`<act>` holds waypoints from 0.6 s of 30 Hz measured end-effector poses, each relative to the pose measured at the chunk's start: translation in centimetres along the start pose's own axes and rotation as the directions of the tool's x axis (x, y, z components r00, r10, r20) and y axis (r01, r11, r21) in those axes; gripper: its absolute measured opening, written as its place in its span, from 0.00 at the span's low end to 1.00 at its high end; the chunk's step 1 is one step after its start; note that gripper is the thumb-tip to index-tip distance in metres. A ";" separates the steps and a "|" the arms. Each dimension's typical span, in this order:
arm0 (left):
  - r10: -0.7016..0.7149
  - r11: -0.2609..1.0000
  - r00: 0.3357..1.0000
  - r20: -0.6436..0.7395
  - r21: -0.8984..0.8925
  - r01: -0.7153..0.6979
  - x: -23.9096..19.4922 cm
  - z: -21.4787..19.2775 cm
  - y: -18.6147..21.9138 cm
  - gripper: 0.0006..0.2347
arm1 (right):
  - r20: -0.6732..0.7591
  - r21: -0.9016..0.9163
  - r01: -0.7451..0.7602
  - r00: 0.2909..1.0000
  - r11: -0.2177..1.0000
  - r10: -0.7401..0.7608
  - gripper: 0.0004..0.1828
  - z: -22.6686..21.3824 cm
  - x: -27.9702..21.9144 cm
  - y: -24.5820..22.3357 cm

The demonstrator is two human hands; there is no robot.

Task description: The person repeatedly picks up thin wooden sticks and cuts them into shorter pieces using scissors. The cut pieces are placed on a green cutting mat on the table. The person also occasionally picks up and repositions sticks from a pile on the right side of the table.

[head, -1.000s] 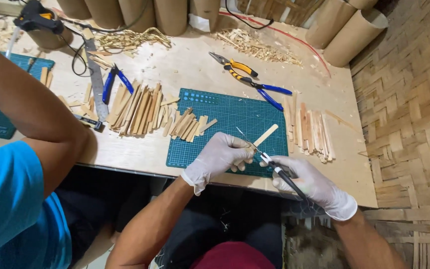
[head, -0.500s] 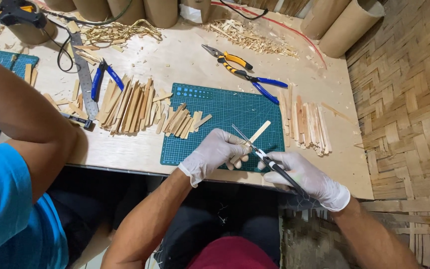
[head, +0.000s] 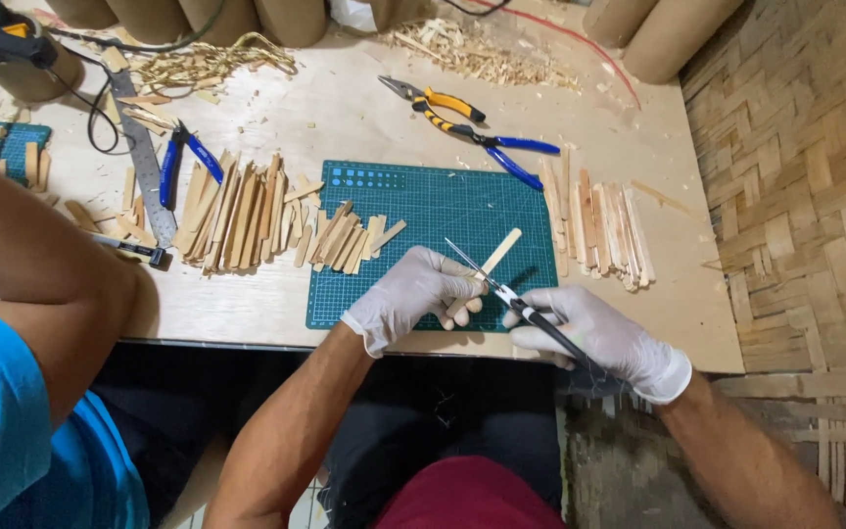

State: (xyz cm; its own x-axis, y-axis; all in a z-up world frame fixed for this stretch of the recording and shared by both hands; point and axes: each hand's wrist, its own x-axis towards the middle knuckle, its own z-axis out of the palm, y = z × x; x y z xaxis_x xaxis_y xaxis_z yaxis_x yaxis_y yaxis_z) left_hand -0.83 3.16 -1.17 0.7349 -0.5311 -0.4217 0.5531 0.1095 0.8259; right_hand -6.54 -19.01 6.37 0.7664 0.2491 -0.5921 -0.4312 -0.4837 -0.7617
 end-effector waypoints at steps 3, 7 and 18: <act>-0.033 0.999 0.999 0.030 0.036 0.032 -0.1 0.0 0.0 0.14 | 0.028 -0.028 -0.026 0.999 0.999 0.026 0.17 -0.2 0.4 -0.3; -0.064 0.996 0.997 0.041 0.057 0.062 -0.3 0.0 0.8 0.16 | 0.041 -0.007 -0.063 0.997 0.998 0.063 0.16 -0.5 0.9 -0.2; -0.113 0.992 0.993 0.018 0.050 0.112 0.2 0.4 1.1 0.15 | 0.049 0.108 -0.028 0.999 0.994 0.022 0.07 -0.7 0.8 -0.2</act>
State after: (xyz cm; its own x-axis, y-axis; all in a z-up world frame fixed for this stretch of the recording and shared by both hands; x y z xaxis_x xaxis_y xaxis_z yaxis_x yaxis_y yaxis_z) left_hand -0.25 2.84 -0.13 0.6604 -0.5553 -0.5054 0.6118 0.0076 0.7910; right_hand -5.53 -19.26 6.27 0.7323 0.2789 -0.6212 -0.5009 -0.3973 -0.7689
